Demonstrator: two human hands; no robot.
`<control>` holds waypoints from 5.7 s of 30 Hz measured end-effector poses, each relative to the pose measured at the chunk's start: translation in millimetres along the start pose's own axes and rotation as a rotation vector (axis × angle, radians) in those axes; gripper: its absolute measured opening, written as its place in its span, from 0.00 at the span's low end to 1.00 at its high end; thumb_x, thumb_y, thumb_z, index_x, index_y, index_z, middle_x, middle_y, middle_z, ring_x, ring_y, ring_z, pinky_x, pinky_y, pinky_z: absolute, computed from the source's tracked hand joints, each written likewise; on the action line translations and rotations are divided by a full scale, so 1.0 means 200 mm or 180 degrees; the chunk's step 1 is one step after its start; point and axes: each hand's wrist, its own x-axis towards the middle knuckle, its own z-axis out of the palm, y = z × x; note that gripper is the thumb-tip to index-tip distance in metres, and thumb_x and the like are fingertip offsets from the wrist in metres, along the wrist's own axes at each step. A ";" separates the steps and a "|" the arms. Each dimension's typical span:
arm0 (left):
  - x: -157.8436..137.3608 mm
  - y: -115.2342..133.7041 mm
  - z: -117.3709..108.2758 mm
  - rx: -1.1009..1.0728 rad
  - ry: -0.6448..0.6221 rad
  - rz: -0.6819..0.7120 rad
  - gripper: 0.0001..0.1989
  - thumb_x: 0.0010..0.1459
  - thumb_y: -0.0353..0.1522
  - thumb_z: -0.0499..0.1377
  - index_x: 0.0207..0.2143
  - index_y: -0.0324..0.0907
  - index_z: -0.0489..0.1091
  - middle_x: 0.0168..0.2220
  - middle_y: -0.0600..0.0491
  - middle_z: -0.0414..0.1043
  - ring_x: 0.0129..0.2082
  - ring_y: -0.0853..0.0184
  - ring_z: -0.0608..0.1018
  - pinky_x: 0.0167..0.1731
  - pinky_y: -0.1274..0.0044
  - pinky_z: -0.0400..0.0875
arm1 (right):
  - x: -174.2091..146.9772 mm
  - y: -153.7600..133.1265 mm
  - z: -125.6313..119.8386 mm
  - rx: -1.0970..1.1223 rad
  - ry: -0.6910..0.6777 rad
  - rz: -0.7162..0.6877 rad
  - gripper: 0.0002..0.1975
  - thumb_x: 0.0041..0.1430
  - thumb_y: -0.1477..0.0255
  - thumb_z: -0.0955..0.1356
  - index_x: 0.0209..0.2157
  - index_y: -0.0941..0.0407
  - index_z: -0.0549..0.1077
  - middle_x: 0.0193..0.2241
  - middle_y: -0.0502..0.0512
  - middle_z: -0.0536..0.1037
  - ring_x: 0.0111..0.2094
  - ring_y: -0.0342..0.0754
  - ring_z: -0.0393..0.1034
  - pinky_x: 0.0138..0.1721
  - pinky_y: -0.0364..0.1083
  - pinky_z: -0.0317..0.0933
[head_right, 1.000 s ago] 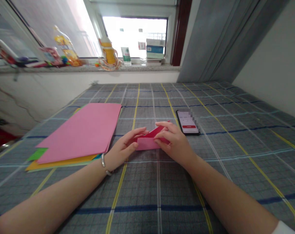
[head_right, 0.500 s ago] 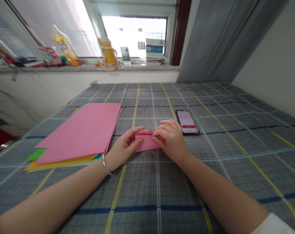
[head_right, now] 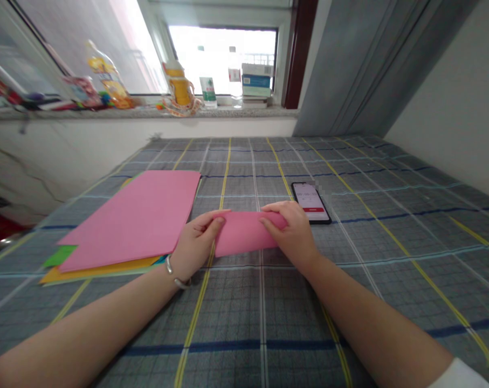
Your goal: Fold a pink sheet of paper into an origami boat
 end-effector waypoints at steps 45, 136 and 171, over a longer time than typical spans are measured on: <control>0.02 -0.02 0.02 -0.1355 0.0222 -0.0780 0.15 0.50 0.39 0.62 0.38 0.41 0.68 0.20 0.60 0.66 0.18 0.76 0.64 0.18 0.85 0.56 | -0.01 0.01 0.07 0.1595 0.0024 0.1748 0.13 0.49 0.63 0.70 0.36 0.54 0.72 0.29 0.51 0.76 0.29 0.46 0.69 0.31 0.46 0.63; 0.06 -0.02 -0.03 0.0465 0.0263 0.1073 0.10 0.56 0.33 0.61 0.41 0.42 0.70 0.42 0.51 0.75 0.43 0.67 0.76 0.47 0.73 0.70 | 0.07 -0.10 -0.14 -0.0329 0.0092 -0.0372 0.04 0.58 0.71 0.67 0.32 0.52 0.76 0.33 0.50 0.81 0.36 0.49 0.76 0.39 0.48 0.67; 0.06 -0.01 -0.02 0.0083 0.0352 0.0496 0.12 0.63 0.35 0.52 0.38 0.43 0.75 0.40 0.55 0.77 0.42 0.67 0.76 0.47 0.76 0.68 | 0.04 -0.01 0.00 0.0212 -0.0184 0.0599 0.05 0.55 0.68 0.69 0.31 0.53 0.77 0.30 0.50 0.80 0.31 0.47 0.74 0.34 0.45 0.65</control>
